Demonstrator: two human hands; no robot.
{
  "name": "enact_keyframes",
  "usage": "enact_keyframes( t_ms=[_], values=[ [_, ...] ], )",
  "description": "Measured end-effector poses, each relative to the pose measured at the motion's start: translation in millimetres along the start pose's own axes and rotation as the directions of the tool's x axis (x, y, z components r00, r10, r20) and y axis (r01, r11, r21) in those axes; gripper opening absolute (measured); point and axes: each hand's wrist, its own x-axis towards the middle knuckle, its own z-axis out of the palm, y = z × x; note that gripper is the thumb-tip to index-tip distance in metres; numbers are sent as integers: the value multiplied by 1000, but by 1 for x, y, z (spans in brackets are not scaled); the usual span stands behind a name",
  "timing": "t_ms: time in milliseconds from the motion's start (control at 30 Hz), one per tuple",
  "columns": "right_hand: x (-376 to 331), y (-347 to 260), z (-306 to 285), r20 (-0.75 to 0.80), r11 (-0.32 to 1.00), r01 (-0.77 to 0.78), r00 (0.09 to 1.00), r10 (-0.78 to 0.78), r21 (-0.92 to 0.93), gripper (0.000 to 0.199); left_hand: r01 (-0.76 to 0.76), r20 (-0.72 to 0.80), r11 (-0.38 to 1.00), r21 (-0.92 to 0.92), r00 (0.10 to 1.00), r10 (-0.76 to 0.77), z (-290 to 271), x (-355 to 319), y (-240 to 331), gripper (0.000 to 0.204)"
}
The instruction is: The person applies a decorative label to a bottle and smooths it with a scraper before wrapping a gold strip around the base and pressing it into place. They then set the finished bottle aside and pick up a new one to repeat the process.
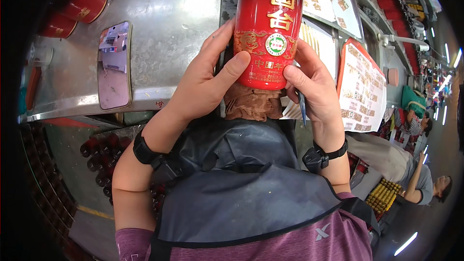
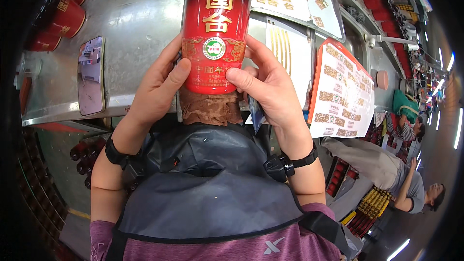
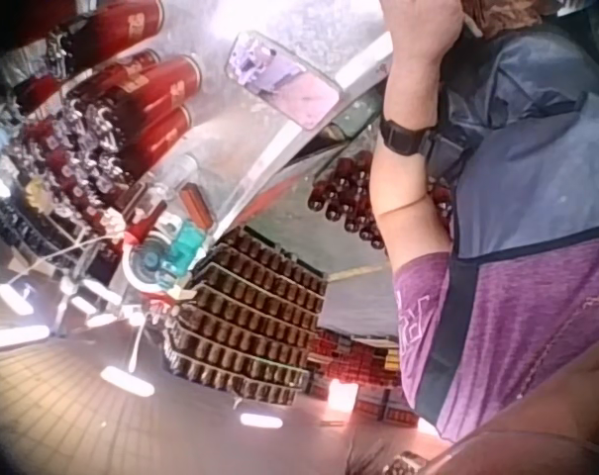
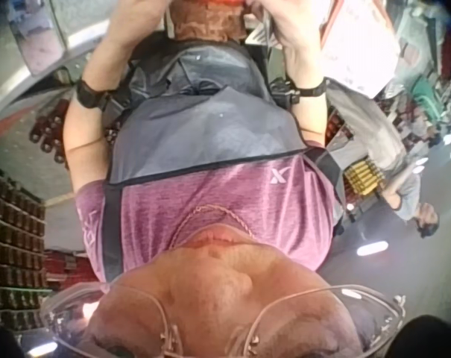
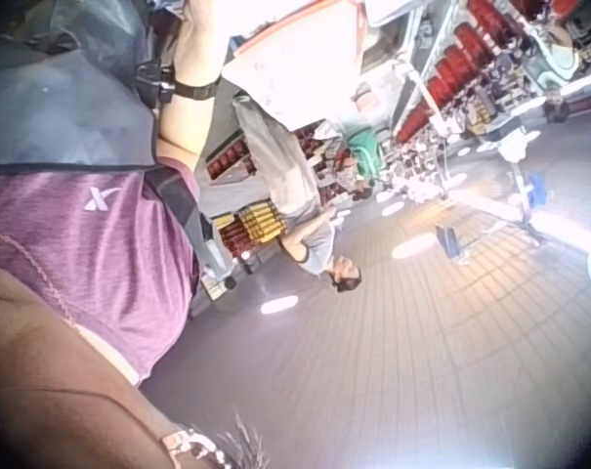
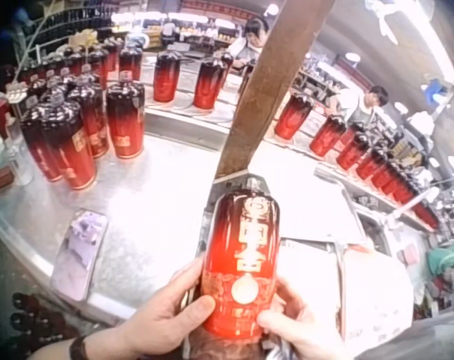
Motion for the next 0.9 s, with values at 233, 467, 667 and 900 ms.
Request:
enact_keyframes(
  t_ms=[233, 467, 667, 900],
  values=[
    [0, 4, -5, 3, 998, -4, 1000, 4, 61, 75, -21, 4, 999, 45, 1000, 21, -1, 0, 2, 71],
    [0, 4, -3, 9, 998, -7, 1000, 7, 69, 75, -32, -16, 996, 85, 999, 34, 1, 1, 3, 76],
    [0, 1, 7, -39, 999, 15, 999, -13, 46, 74, 2, -32, 996, 88, 999, 1, 5, 1, 6, 77],
    [1, 1, 8, -37, 999, 7, 999, -5, 33, 76, 74, -35, 996, 49, 997, -72, 4, -1, 8, 75]
  ],
)
